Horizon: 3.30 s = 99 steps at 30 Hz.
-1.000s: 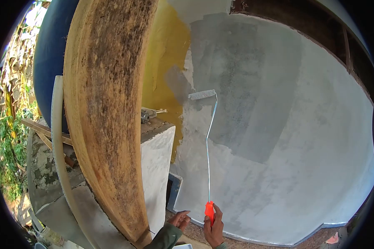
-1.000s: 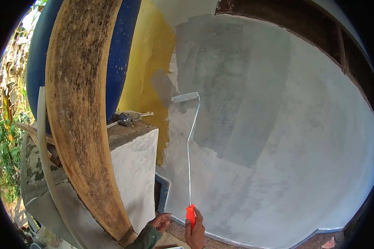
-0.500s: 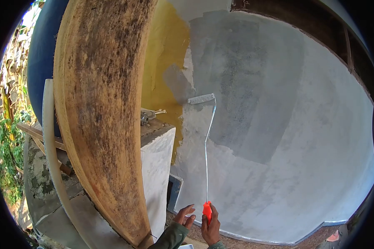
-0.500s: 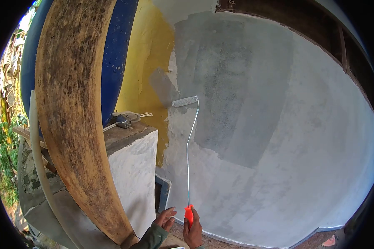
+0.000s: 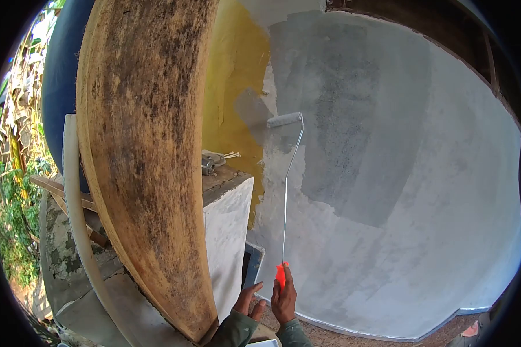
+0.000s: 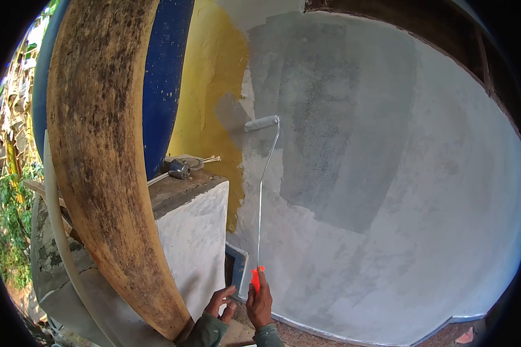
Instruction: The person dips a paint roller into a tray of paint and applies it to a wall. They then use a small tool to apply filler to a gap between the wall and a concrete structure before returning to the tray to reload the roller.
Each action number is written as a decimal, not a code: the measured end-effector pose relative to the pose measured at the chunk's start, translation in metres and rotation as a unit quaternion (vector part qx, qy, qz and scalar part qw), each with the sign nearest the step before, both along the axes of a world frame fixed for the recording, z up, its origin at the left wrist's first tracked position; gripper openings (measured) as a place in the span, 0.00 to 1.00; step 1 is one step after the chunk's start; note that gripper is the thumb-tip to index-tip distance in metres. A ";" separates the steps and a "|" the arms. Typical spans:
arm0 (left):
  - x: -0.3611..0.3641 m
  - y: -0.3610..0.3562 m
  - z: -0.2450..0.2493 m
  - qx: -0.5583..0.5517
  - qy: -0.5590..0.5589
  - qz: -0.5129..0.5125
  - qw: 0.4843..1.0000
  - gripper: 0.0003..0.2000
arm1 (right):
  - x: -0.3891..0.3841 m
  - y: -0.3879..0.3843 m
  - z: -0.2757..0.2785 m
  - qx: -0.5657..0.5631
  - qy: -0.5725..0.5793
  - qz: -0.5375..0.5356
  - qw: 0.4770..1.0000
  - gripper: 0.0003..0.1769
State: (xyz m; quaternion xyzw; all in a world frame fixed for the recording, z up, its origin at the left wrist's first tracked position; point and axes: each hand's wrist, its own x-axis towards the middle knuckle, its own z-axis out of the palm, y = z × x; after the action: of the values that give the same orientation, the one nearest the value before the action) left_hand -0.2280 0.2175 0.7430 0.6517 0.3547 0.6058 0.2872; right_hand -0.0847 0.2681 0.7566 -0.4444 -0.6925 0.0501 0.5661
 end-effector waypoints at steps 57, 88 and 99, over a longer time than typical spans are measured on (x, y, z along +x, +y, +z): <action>-0.079 -0.112 0.147 0.408 0.079 0.215 0.884 0.18 | -0.104 0.151 0.241 0.069 0.042 0.021 0.997 0.34; 0.071 0.121 -0.003 -0.011 -0.010 -0.009 1.000 0.27 | 0.025 -0.021 0.020 -0.068 0.049 0.018 0.996 0.32; 0.099 0.068 -0.007 -0.111 0.046 -0.018 0.993 0.19 | 0.048 -0.069 -0.011 -0.174 0.045 0.002 0.984 0.37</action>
State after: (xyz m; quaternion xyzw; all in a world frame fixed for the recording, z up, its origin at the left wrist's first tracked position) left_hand -0.1292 0.2851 0.7364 0.6493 0.4212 0.5264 0.3520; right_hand -0.0369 0.1993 0.7458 -0.5316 -0.6483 0.1909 0.5105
